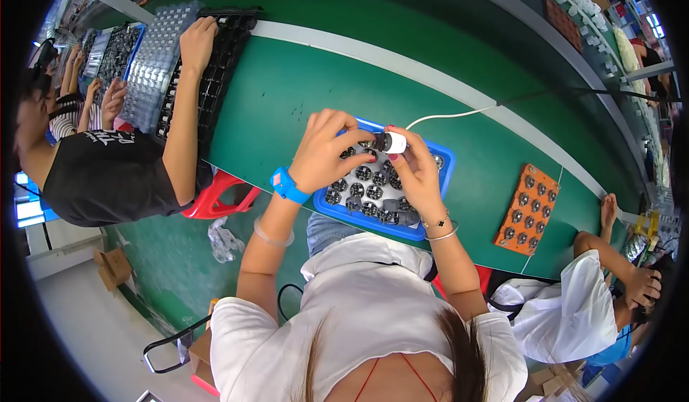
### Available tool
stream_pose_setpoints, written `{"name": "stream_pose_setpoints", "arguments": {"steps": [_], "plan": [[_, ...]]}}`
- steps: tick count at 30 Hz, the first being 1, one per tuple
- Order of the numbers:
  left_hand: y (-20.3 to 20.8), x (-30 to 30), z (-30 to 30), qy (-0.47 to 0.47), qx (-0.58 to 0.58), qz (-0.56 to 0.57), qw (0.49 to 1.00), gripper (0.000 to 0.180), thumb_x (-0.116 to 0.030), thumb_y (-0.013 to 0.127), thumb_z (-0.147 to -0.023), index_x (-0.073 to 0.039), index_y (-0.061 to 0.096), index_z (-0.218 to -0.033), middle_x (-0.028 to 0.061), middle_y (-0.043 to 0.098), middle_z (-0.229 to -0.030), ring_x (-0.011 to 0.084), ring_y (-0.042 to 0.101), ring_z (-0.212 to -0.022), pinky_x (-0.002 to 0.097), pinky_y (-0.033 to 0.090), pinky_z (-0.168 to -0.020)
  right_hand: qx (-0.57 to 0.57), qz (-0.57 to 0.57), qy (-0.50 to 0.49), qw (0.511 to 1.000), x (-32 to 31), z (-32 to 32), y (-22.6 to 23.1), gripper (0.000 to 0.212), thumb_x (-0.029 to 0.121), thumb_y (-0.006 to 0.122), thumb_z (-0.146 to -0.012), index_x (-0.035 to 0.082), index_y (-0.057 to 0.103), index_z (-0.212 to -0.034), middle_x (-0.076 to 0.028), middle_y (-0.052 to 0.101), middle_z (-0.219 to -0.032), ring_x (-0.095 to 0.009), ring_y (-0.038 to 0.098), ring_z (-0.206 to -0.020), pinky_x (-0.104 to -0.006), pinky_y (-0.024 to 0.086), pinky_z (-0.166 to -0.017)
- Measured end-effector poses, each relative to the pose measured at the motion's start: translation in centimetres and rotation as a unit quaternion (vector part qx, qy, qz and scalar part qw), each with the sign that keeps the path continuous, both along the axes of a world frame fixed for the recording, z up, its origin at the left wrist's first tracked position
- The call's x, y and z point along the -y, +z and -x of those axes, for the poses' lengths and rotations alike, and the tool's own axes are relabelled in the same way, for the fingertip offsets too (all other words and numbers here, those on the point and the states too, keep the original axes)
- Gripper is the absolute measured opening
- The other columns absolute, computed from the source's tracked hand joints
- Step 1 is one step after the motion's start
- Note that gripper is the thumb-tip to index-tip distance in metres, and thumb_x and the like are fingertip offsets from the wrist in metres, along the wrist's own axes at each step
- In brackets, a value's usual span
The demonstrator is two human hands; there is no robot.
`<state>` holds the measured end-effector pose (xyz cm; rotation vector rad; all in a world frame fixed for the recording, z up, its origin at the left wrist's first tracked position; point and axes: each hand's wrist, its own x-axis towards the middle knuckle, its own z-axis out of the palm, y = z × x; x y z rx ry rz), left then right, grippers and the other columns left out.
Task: Assembling electronic components onto a board on a factory production line.
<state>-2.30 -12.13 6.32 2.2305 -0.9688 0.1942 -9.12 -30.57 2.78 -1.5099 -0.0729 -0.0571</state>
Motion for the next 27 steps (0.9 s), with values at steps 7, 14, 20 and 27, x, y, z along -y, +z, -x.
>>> {"name": "stream_pose_setpoints", "arguments": {"steps": [7, 14, 20, 27], "plan": [[-0.4, -0.2, 0.4, 0.027, 0.012, 0.003, 1.0, 0.012, -0.02, 0.077, -0.07, -0.014, 0.072, -0.079, 0.0002, 0.052, -0.079, 0.0222, 0.05, -0.086, 0.0363, 0.035, -0.076, 0.014, -0.036, -0.007, 0.999, -0.2, 0.4, 0.0, 0.035, -0.001, 0.055, -0.091, 0.0, 0.052, -0.126, -0.011, 0.054, -0.124, -0.02, 0.051, -0.118, -0.0329, 0.039, -0.102], [-0.5, 0.7, 0.5, 0.011, 0.011, 0.02, 1.0, 0.013, -0.018, 0.079, -0.068, -0.013, 0.072, -0.078, 0.0005, 0.052, -0.079, 0.0229, 0.05, -0.084, 0.0359, 0.036, -0.075, 0.027, -0.03, -0.027, 0.999, 0.6, 1.0, 0.1, 0.036, -0.002, 0.058, -0.089, -0.001, 0.054, -0.125, -0.011, 0.055, -0.124, -0.02, 0.053, -0.117, -0.0325, 0.04, -0.101], [-1.8, -0.7, 0.0, 0.058, 0.011, -0.035, 0.998, 0.012, -0.012, 0.075, -0.07, -0.008, 0.07, -0.08, 0.0071, 0.054, -0.083, 0.027, 0.052, -0.085, 0.0397, 0.038, -0.077, 0.055, -0.064, -0.155, 0.984, 2.2, 2.6, 0.4, 0.034, 0.018, 0.046, -0.1, 0.003, 0.038, -0.129, -0.021, 0.055, -0.128, -0.023, 0.051, -0.12, -0.0362, 0.035, -0.104], [-3.5, -2.8, 2.3, 0.079, -0.142, -0.005, 0.987, 0.07, -0.023, 0.081, -0.067, -0.01, 0.054, -0.13, 0.011, 0.044, -0.134, 0.0349, 0.043, -0.122, 0.0435, 0.028, -0.108, 0.014, 0.088, -0.483, 0.871, 12.4, 10.4, 0.1, 0.049, 0.03, 0.043, -0.101, -0.001, 0.029, -0.135, -0.022, 0.025, -0.15, -0.026, 0.038, -0.131, -0.0342, 0.032, -0.106]]}}
